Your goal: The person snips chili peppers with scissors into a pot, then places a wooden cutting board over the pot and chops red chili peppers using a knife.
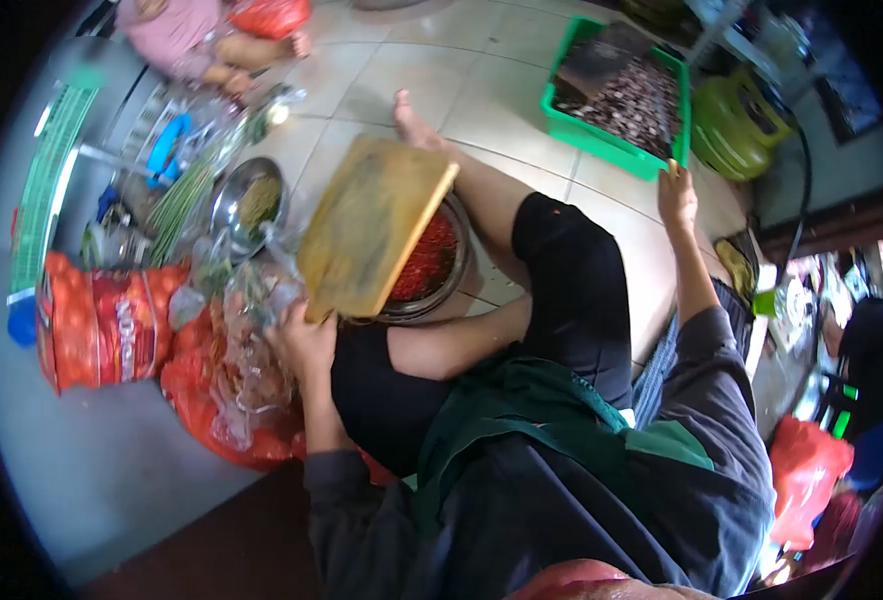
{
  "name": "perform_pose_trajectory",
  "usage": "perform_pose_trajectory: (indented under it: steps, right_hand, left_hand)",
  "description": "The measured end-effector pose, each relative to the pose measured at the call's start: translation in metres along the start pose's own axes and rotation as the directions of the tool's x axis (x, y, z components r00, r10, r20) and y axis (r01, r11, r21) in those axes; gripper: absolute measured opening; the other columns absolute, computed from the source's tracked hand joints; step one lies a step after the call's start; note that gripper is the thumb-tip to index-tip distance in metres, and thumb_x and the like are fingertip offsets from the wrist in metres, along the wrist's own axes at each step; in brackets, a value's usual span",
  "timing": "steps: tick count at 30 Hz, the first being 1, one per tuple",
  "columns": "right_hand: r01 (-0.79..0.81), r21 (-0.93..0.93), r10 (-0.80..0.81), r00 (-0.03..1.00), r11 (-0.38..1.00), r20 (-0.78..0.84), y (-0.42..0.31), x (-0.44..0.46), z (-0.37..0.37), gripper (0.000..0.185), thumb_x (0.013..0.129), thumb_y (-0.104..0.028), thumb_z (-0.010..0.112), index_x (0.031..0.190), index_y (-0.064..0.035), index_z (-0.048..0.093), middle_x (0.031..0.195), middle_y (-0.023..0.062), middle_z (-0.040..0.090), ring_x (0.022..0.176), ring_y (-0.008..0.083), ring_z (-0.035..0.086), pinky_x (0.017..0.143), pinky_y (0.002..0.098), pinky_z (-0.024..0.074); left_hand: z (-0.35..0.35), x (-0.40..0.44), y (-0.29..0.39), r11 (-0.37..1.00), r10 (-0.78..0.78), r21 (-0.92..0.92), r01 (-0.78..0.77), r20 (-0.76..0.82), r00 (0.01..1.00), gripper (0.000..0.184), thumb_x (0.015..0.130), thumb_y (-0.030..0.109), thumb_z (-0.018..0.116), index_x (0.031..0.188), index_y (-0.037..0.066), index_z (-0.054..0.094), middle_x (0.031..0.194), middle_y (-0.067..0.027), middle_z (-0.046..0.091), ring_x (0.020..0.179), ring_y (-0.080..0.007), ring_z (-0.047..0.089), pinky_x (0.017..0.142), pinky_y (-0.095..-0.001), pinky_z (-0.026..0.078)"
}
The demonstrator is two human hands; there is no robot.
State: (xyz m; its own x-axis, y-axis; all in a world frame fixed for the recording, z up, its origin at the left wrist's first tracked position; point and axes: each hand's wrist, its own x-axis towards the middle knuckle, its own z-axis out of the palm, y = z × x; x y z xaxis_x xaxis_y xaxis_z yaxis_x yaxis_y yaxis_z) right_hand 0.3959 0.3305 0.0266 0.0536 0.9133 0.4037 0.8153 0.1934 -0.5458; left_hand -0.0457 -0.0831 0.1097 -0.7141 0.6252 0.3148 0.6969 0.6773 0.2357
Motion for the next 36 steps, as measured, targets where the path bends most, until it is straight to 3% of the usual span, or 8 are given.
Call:
perform_pose_trajectory:
  steps: [4, 6, 7, 13, 17, 19, 27, 36]
  right_hand:
    - [0.075, 0.252, -0.097, 0.993, 0.965, 0.073, -0.022, 0.002, 0.019, 0.025, 0.09, -0.027, 0.057, 0.102, -0.0055, 0.05, 0.08, 0.0149, 0.061, 0.07, 0.0287, 0.063, 0.062, 0.0371, 0.0511]
    - [-0.343, 0.587, 0.123, 0.916, 0.733, 0.382, -0.102, -0.02, -0.011, 0.022, 0.092, -0.023, 0.054, 0.101, -0.0042, 0.049, 0.074, 0.009, 0.057, 0.066, 0.02, 0.062, 0.056, 0.0314, 0.051]
    - [-0.352, 0.654, 0.076, 0.909, 0.669, 0.411, -0.135, -0.036, -0.021, 0.017, 0.094, -0.019, 0.051, 0.101, -0.0035, 0.047, 0.073, 0.0028, 0.053, 0.064, 0.0116, 0.059, 0.052, 0.0251, 0.0497]
    - [-0.575, 0.565, -0.072, 0.661, 0.592, 0.747, -0.216, -0.122, 0.004, 0.02, 0.093, -0.025, 0.052, 0.1, -0.0072, 0.046, 0.078, 0.0031, 0.053, 0.068, 0.0118, 0.058, 0.058, 0.0249, 0.0497]
    - [-0.374, 0.382, -0.085, 0.613, 0.845, 0.786, -0.229, -0.187, 0.041, 0.027, 0.088, -0.023, 0.058, 0.1, 0.0004, 0.05, 0.082, 0.0158, 0.061, 0.074, 0.0228, 0.062, 0.066, 0.0332, 0.049]
    - [-0.268, 0.447, -0.162, 0.679, 0.853, 0.716, -0.235, -0.213, 0.048, 0.029, 0.087, -0.024, 0.06, 0.099, 0.0009, 0.051, 0.083, 0.0198, 0.061, 0.075, 0.0292, 0.063, 0.07, 0.0376, 0.049]
    - [-0.21, 0.396, -0.202, 0.599, 0.894, 0.775, -0.235, -0.231, 0.07, 0.032, 0.088, -0.025, 0.058, 0.103, 0.0017, 0.048, 0.091, 0.027, 0.06, 0.09, 0.0414, 0.06, 0.077, 0.0448, 0.046]
    - [-0.192, 0.483, -0.255, 0.655, 0.854, 0.712, -0.239, -0.21, 0.089, 0.026, 0.089, -0.023, 0.057, 0.1, -0.0004, 0.051, 0.09, 0.0224, 0.061, 0.087, 0.037, 0.061, 0.076, 0.0427, 0.046]
  left_hand:
    - [0.024, 0.013, 0.004, 0.997, -0.007, 0.081, 0.001, 0.077, 0.997, 0.032, 0.065, 0.035, 0.077, 0.083, 0.01, 0.069, 0.089, -0.0104, 0.063, 0.087, -0.0332, 0.052, 0.08, -0.0408, 0.043]
    - [0.039, 0.014, -0.001, 0.994, 0.048, 0.091, -0.054, 0.074, 0.996, 0.032, 0.066, 0.037, 0.076, 0.081, 0.009, 0.069, 0.088, -0.0104, 0.063, 0.086, -0.033, 0.052, 0.079, -0.0397, 0.043]
    - [0.044, 0.013, -0.002, 0.993, 0.034, 0.108, -0.044, 0.09, 0.995, 0.033, 0.067, 0.037, 0.075, 0.08, 0.008, 0.068, 0.088, -0.0101, 0.063, 0.086, -0.0329, 0.052, 0.079, -0.0394, 0.043]
    - [0.062, 0.014, -0.008, 0.987, 0.022, 0.153, -0.04, 0.119, 0.993, 0.034, 0.063, 0.034, 0.079, 0.08, 0.007, 0.069, 0.089, -0.0097, 0.063, 0.087, -0.0319, 0.053, 0.078, -0.0383, 0.045]
    - [0.072, 0.014, -0.016, 0.992, -0.017, 0.122, -0.002, 0.154, 0.988, 0.042, 0.059, 0.035, 0.082, 0.087, 0.007, 0.067, 0.091, -0.0107, 0.063, 0.091, -0.032, 0.052, 0.079, -0.0389, 0.045]
    - [0.074, 0.015, -0.018, 0.995, -0.057, 0.093, 0.04, 0.191, 0.98, 0.048, 0.058, 0.036, 0.083, 0.092, 0.007, 0.066, 0.092, -0.0108, 0.062, 0.094, -0.0321, 0.052, 0.08, -0.0393, 0.045]
    - [0.084, 0.026, -0.021, 0.981, -0.185, 0.145, 0.133, 0.452, 0.872, 0.051, 0.064, 0.038, 0.079, 0.101, 0.006, 0.066, 0.106, -0.0149, 0.058, 0.101, -0.0341, 0.05, 0.084, -0.0404, 0.047]
    - [0.069, 0.021, -0.017, 0.982, -0.179, -0.026, 0.188, 0.208, 0.962, 0.064, 0.069, 0.024, 0.072, 0.125, 0.007, 0.047, 0.113, -0.0195, 0.054, 0.108, -0.0403, 0.048, 0.089, -0.0463, 0.043]
